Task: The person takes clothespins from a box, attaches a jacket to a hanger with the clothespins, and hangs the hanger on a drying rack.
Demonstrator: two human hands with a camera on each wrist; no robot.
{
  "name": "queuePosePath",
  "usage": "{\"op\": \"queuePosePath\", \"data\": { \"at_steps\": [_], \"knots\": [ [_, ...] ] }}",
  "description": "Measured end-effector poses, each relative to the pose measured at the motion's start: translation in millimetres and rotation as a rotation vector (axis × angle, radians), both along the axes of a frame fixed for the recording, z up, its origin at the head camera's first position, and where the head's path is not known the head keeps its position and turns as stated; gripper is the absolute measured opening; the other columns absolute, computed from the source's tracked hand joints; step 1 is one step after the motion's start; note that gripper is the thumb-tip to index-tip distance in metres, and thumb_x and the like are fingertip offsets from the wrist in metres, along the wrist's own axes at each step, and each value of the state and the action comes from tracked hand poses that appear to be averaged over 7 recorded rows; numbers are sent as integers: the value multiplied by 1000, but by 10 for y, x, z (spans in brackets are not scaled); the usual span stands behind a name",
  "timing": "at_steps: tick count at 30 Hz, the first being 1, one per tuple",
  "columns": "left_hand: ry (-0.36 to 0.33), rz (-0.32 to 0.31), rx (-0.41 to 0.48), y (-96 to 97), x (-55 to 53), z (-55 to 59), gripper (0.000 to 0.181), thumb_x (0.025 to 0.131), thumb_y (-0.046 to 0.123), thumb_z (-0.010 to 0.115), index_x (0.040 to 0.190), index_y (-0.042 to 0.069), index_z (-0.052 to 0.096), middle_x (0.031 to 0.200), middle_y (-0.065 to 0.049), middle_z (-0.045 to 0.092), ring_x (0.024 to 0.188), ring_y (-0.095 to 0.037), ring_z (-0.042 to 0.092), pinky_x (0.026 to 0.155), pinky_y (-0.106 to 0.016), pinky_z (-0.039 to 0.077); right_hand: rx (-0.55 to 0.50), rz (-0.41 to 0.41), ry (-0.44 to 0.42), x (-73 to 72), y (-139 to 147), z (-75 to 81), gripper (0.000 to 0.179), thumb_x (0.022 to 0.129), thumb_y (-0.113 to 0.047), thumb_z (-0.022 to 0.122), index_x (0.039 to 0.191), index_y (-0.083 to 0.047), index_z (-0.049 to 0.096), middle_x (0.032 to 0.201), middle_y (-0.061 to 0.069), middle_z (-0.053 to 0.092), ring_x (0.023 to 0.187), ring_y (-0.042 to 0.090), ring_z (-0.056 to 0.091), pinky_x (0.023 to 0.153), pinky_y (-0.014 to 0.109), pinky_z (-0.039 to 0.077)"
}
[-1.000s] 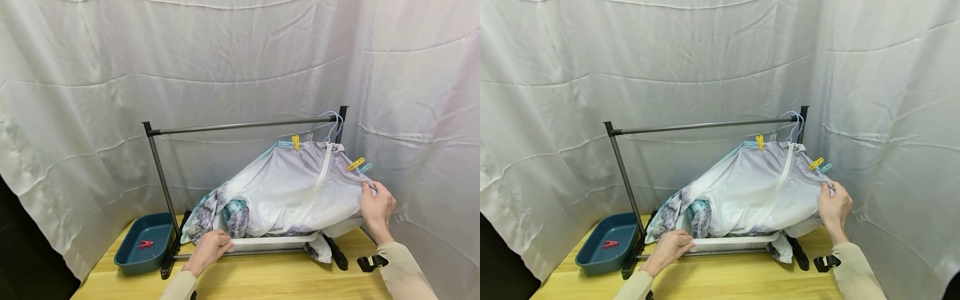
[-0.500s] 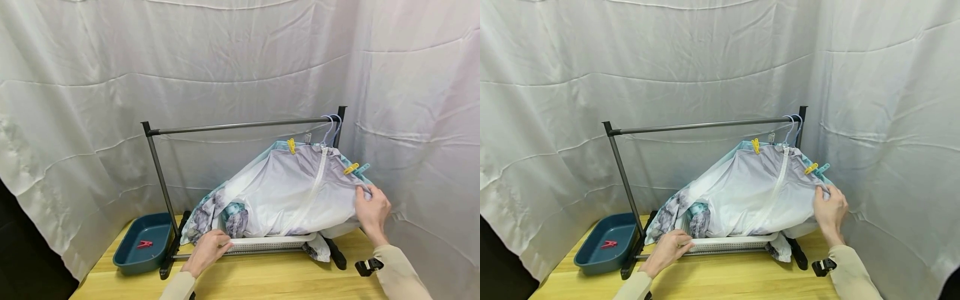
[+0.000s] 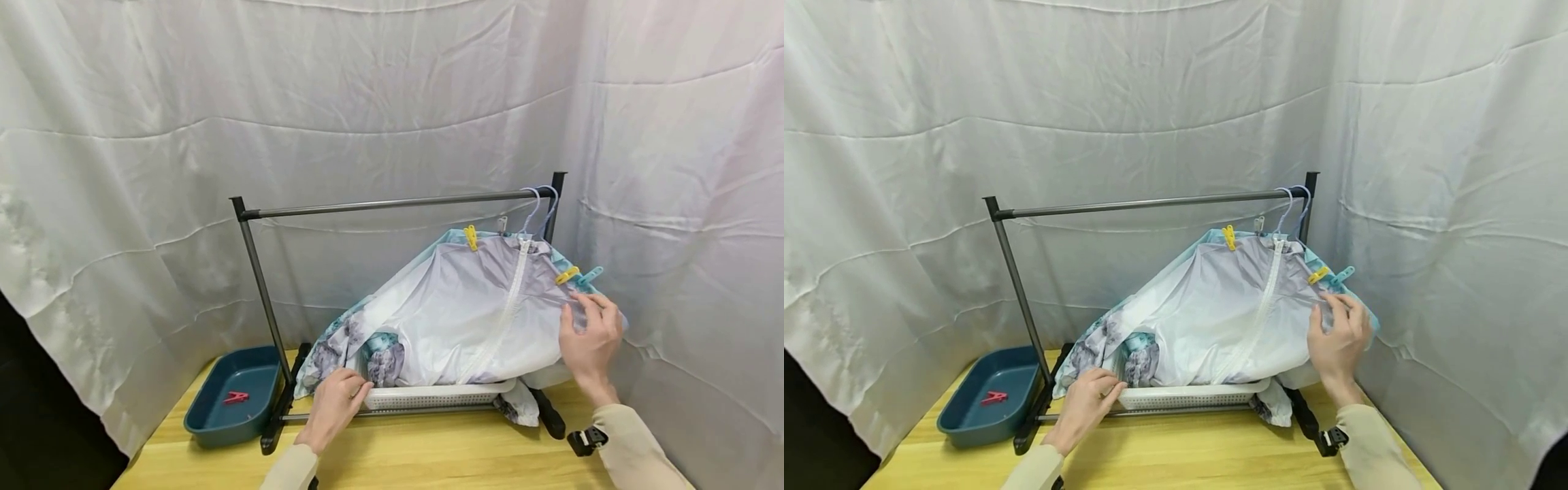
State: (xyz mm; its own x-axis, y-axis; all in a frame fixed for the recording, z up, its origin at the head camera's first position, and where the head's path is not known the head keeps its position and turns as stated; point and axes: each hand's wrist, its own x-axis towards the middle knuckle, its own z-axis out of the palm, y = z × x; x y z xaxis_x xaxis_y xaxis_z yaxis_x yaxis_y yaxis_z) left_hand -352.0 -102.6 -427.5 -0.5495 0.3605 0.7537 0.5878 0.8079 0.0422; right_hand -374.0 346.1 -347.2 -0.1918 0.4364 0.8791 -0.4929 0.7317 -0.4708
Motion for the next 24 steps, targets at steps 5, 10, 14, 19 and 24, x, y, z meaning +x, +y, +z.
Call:
{"op": "queuePosePath", "data": {
  "at_steps": [5,10,14,19,24],
  "knots": [
    [-23,94,32,-4,14,-3,9,81,23,81,75,22,75,81,11,68,77,-7,61,67,-26,53,107,48,51,-16,-140,-36,21,82,-4,67,102,1,74,107,22,64,103,42,55,92,43,36],
    [-94,160,89,-1,51,14,6,83,21,79,78,21,76,82,7,67,76,-10,61,66,-28,54,212,140,39,-55,-340,-136,24,80,-1,67,104,2,72,108,24,65,104,41,56,101,28,35],
    [-194,233,191,9,88,51,8,85,20,76,77,19,74,77,7,61,67,-8,55,58,-25,48,337,264,-107,-84,-539,-272,33,78,-1,73,111,0,70,113,21,64,107,37,57,102,31,37],
    [-380,331,298,17,87,127,19,87,27,74,73,21,62,66,7,51,55,-9,43,50,-25,33,512,398,-267,-183,-768,-442,41,78,-10,79,116,-3,68,116,17,63,109,32,57,96,48,42],
    [-534,413,366,46,81,167,24,87,34,71,78,20,55,62,4,51,51,-15,43,48,-30,29,679,478,-346,-288,-969,-528,46,77,-18,81,118,-5,67,117,15,64,113,33,56,98,53,42]
  ]
}}
